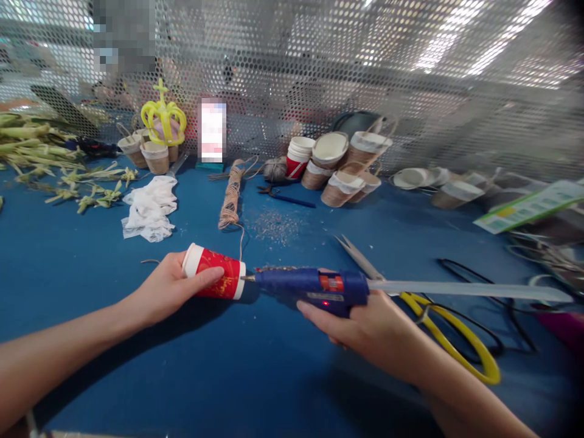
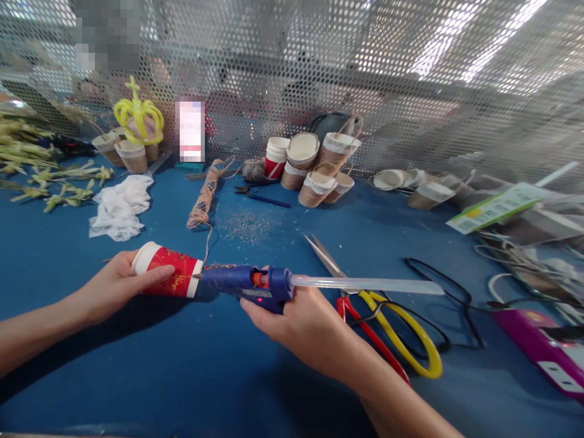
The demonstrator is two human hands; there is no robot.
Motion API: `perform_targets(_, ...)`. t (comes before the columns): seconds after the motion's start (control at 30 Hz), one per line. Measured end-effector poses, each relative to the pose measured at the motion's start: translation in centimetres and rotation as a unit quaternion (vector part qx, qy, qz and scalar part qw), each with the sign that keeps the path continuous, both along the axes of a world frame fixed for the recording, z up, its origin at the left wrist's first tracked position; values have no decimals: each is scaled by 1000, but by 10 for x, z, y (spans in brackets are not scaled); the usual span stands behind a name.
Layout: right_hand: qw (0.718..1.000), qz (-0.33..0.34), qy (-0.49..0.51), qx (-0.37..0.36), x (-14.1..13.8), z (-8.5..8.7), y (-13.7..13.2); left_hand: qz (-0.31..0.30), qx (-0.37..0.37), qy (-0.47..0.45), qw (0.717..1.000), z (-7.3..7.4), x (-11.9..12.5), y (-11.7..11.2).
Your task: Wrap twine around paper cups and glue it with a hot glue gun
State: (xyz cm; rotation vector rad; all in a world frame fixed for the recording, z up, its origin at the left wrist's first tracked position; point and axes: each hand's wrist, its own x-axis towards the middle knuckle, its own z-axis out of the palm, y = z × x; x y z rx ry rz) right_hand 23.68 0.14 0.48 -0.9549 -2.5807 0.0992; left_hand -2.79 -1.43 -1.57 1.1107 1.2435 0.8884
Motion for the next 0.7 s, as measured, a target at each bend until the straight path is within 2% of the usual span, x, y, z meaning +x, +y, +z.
perform_targets(0.13,1000,15,-12,5,-5,11,-1,1,-1,-5,1000,1,0,-1)
perform_targets(0.33,999,23,-33,26,1,-7,3,0,1,-10,1000,1,1,-1)
perform_targets(0.43,997,33,-49,43,1,-5,1,-4,3,3,1000,1,1,0)
perform_targets(0.53,990,51,-68,111,-1,3,-1,-3,3,11,1000,1,1,-1)
perform_targets(0.63,970,76,-102,206,-3,7,-1,6,8,15,1000,1,2,-2)
perform_targets(0.7,956,97,-134,241,-3,8,0,16,10,15,1000,2,2,-3)
